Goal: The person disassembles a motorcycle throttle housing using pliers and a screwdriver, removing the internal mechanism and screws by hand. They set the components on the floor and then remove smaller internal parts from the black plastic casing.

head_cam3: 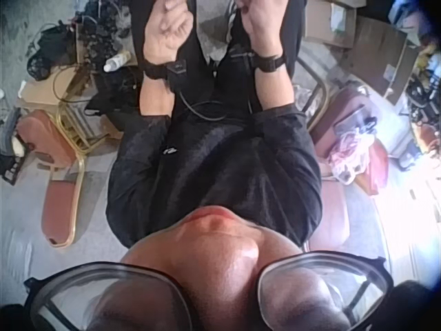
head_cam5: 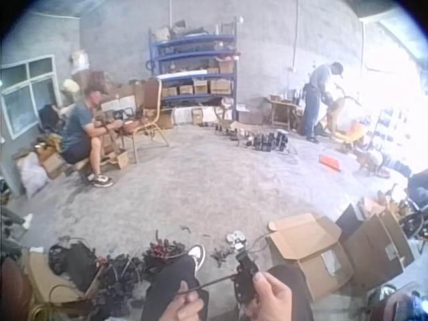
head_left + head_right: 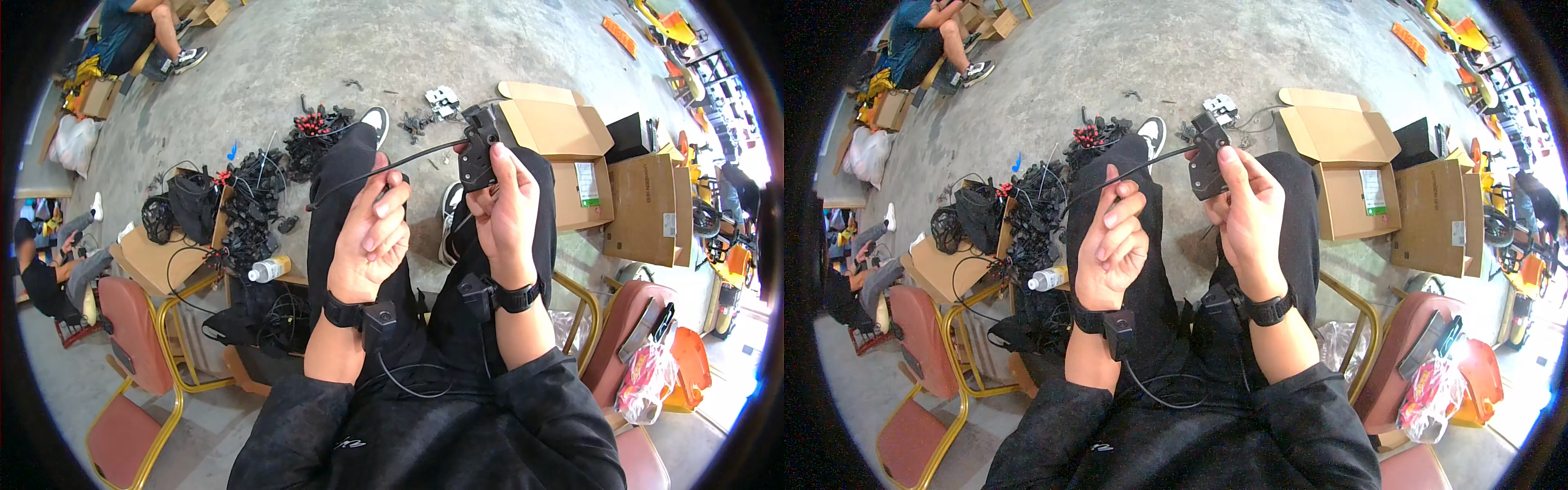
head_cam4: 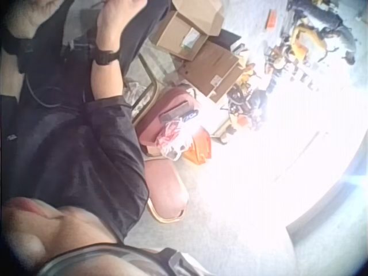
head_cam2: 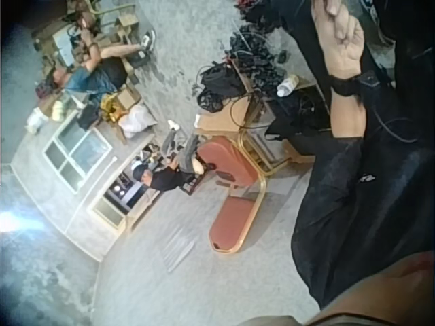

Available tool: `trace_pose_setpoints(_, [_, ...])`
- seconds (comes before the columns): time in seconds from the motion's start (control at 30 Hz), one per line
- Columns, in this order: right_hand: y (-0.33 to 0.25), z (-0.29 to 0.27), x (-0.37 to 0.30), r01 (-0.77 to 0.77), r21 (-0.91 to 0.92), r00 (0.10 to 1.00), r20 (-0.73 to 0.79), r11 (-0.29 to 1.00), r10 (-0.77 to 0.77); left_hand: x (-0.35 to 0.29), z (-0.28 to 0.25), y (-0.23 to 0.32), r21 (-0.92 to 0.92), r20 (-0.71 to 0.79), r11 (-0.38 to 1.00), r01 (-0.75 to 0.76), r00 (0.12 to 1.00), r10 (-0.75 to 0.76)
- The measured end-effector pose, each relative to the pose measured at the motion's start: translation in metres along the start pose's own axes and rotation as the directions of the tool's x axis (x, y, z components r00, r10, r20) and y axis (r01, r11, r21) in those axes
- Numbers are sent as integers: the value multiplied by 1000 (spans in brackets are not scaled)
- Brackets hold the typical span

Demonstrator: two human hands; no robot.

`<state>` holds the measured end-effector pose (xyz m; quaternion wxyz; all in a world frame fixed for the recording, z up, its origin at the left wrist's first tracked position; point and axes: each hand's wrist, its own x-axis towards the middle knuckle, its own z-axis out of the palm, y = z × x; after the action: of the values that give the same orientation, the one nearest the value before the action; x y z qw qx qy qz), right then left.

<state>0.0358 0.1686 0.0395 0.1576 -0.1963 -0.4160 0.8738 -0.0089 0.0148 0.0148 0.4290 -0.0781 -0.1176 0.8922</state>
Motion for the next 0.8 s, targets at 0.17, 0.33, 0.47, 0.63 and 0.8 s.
trace_pose_setpoints(0.17, [0, 3, -1, -14, -48, 1000, 5, 999, 14, 2, 4, -8, 119, -80, 957, 263, 964, -255])
trace_pose_setpoints(0.33, [1, 3, 0, -53, -74, 998, -29, 996, 51, 7, 2, -16, 375, -327, 912, 166, 944, -37])
trace_pose_setpoints(0.47, [4, 3, -1, -46, -130, 999, -33, 990, 42, 5, 7, -12, 369, -365, 923, 105, 930, 40])
trace_pose_setpoints(0.63, [3, 7, -2, -32, -146, 999, -47, 989, 26, 4, 7, -8, 323, -367, 946, 13, 924, 113])
trace_pose_setpoints(0.8, [2, 3, -1, -34, -118, 999, -28, 992, 31, 7, 4, -9, 400, -341, 917, 15, 930, 133])
